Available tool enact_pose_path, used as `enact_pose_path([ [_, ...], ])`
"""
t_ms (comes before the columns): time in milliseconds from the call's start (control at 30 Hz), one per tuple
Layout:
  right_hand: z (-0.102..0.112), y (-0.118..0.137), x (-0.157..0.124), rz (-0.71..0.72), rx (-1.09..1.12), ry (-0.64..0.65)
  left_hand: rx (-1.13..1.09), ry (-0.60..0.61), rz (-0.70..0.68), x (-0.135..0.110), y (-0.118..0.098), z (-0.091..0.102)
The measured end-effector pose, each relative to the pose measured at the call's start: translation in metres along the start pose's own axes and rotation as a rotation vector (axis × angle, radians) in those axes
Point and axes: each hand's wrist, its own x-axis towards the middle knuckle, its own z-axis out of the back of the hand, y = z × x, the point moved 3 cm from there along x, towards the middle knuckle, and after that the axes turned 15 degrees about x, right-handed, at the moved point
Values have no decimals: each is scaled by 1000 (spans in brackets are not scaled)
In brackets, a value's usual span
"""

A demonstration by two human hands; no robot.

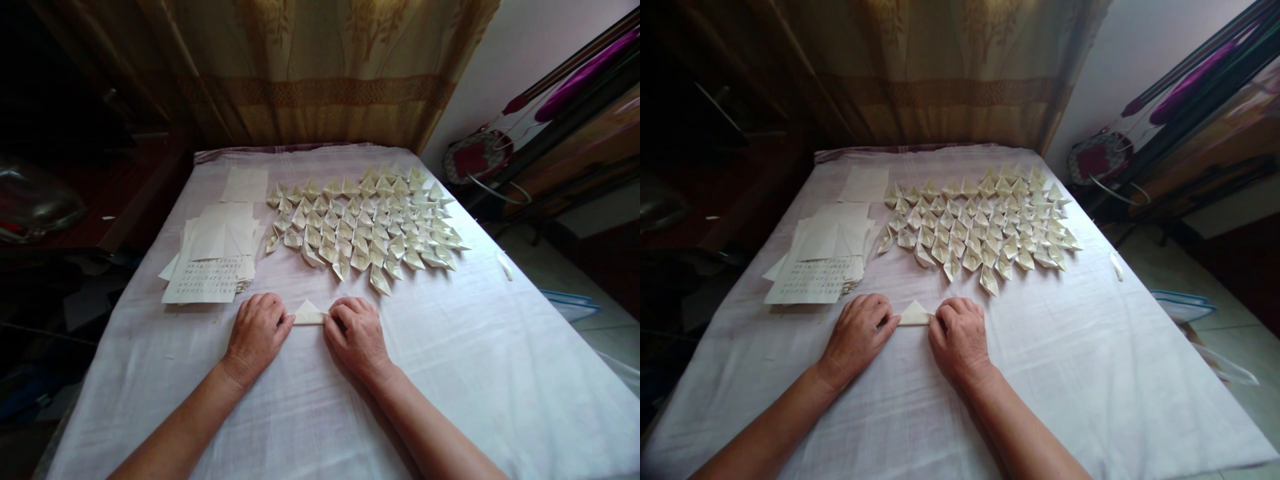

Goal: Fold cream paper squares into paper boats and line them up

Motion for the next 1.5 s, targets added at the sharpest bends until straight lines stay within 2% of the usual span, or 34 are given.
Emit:
enact_pose_path([
  [267,-1,1,0,-14,-21,-11,70,44,-1,5,-1,1],
  [533,-1,2,0,-35,-30,-2,125,175,1,12,-4,4],
  [700,-1,1,0,-37,-24,2,131,195,1,12,-4,4],
  [1000,-2,-1,-2,-25,-9,18,133,163,-3,11,-4,2],
  [1167,-2,2,-2,-2,-3,44,77,87,27,6,-3,0],
  [1400,-2,6,-1,-31,-35,46,-17,-42,-124,0,-7,-5],
  [1500,-4,10,0,-55,-71,38,-14,-69,-141,1,-10,-3],
])
